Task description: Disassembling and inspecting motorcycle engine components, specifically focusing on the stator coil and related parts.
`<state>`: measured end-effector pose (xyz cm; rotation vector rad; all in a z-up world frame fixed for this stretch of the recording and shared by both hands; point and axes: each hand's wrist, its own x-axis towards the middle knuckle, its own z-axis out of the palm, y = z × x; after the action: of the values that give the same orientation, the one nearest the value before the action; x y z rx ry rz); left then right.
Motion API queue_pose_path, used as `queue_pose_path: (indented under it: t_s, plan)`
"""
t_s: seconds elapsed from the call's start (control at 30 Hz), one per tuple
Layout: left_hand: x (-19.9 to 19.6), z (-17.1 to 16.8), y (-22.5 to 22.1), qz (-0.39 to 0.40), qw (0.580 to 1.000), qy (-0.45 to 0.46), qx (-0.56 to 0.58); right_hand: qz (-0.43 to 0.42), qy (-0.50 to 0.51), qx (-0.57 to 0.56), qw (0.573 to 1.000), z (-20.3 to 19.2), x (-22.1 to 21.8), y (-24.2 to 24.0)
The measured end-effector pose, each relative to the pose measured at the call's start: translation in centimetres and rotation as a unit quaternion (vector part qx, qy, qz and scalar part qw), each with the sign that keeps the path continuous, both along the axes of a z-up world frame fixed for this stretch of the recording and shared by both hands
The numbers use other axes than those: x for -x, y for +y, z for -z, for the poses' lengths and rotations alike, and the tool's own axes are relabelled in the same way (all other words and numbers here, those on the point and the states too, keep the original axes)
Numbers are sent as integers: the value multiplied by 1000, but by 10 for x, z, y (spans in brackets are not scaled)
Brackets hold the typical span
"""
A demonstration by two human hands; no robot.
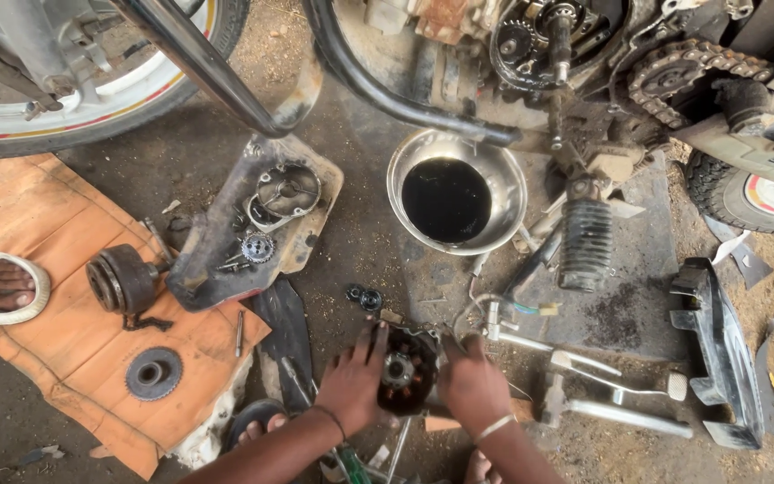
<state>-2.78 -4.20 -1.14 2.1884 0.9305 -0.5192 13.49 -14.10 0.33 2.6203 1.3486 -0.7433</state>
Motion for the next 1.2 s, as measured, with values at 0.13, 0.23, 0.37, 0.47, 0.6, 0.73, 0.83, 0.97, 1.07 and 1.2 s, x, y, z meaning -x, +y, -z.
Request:
queue_pose_path:
  t_s: [0.13,0.23,0.37,0.47,0.6,0.73,0.83,0.97,1.07,1.2]
  plan:
    - [-2,18,-2,16,1000,-5,3,-9,-40,-173,984,26,-7,-27]
    - [-3,29,-4,41,998,-27,-28,9,-13,-153,988,26,-8,-31]
    - [-9,-3,-2,40,999,5,12,22,29,-121,992,18,-3,-24]
    - [-15,-11,-8,29,997,43,49,16,6,-137,990,18,-4,-22]
    - [-21,1,-17,-13,997,36,68,14,-5,-128,992,16,-7,-21]
    - [-21,8,-19,-19,999,3,35,15,-2,-39,999,2,-5,-11]
    - [-23,7,-21,8,1000,-5,20,7,-4,31,999,-9,-6,-6]
    - [-22,4,-21,20,1000,5,24,-8,-23,48,999,-17,-5,5]
    - [-22,0,-20,21,999,4,24,16,5,86,996,-22,-5,9]
    - [-21,0,-21,8,999,18,33,-7,6,52,999,-7,-7,-8]
